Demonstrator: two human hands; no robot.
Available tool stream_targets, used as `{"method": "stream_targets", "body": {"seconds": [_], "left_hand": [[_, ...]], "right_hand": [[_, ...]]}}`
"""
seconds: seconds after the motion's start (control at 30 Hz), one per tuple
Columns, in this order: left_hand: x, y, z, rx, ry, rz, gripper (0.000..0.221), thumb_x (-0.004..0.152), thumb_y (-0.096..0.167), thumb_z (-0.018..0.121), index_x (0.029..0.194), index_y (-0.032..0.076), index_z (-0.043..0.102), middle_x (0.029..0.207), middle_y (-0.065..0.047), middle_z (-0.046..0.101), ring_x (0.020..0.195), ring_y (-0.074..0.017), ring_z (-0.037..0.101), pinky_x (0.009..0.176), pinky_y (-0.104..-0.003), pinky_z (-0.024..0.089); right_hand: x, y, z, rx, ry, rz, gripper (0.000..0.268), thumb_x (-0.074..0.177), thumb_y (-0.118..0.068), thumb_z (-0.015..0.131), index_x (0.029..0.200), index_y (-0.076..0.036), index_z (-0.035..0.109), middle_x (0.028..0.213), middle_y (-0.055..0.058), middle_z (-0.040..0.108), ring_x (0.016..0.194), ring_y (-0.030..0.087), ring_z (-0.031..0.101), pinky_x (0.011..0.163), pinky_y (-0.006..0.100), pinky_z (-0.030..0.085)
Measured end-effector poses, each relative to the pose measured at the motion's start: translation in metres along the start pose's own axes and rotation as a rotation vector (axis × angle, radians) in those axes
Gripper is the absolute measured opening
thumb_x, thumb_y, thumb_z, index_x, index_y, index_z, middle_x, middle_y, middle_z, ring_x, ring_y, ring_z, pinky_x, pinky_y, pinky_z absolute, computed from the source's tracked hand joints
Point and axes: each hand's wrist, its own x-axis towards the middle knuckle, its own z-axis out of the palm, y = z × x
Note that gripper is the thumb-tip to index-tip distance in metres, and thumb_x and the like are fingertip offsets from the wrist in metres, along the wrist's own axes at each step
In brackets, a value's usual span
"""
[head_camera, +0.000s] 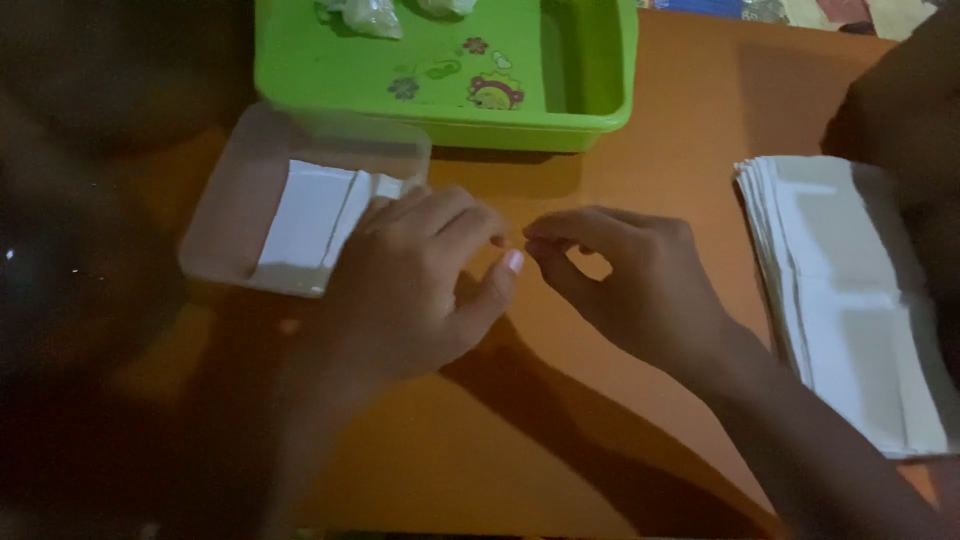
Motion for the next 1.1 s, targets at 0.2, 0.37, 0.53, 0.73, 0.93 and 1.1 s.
{"method": "stream_targets", "body": {"seconds": [0.2,0.37,0.53,0.73,0.93,1.1], "left_hand": [[0.007,0.017,0.040,-0.306,-0.038,-0.165,0.022,0.099,0.024,0.050,0.087,0.010,0.060,0.081,-0.003,0.062,0.077,-0.0217,0.060,0.071,-0.037,0.044],[0.009,0.016,0.076,-0.391,-0.032,-0.271,0.025,0.099,0.028,0.050,0.080,0.012,0.054,0.071,-0.001,0.056,0.066,-0.0190,0.054,0.062,-0.036,0.038],[0.011,0.008,0.106,-0.445,-0.078,-0.390,0.028,0.097,0.031,0.050,0.077,0.013,0.056,0.068,-0.001,0.060,0.064,-0.0182,0.057,0.064,-0.038,0.042],[0.008,0.000,0.126,-0.649,-0.067,-0.431,0.033,0.099,0.019,0.055,0.067,0.010,0.056,0.049,-0.003,0.043,0.052,-0.0103,0.040,0.049,-0.026,0.036],[0.002,-0.015,0.146,-0.705,-0.072,-0.458,0.036,0.102,0.019,0.053,0.067,0.011,0.056,0.050,-0.001,0.043,0.052,-0.0098,0.041,0.050,-0.023,0.037],[0.010,-0.010,0.124,-0.542,-0.166,-0.552,0.034,0.101,0.019,0.051,0.069,0.008,0.057,0.051,-0.006,0.048,0.052,-0.0149,0.046,0.051,-0.030,0.037]], "right_hand": [[-0.033,0.016,-0.018,0.041,0.028,0.086,0.012,0.092,0.001,0.074,0.103,-0.003,0.072,0.096,0.005,0.078,0.074,0.016,0.070,0.071,0.028,0.056],[-0.053,0.029,-0.029,-0.006,0.033,0.169,0.009,0.096,-0.006,0.071,0.103,-0.005,0.075,0.096,0.003,0.079,0.073,0.015,0.071,0.068,0.028,0.056],[-0.067,0.043,-0.027,0.027,0.022,0.332,0.009,0.098,-0.014,0.068,0.100,-0.008,0.075,0.083,-0.001,0.076,0.065,0.010,0.064,0.064,0.025,0.050],[-0.074,0.054,-0.015,0.180,0.159,0.422,0.010,0.098,-0.007,0.070,0.094,-0.002,0.078,0.066,0.012,0.069,0.061,0.023,0.065,0.063,0.037,0.057],[-0.086,0.078,0.009,0.292,0.176,0.498,0.013,0.099,-0.011,0.069,0.094,-0.004,0.079,0.062,0.012,0.069,0.057,0.021,0.062,0.060,0.034,0.054],[-0.091,0.087,0.022,0.364,0.169,0.545,0.010,0.095,-0.007,0.071,0.089,-0.006,0.079,0.054,0.010,0.064,0.052,0.015,0.056,0.050,0.031,0.047]]}}
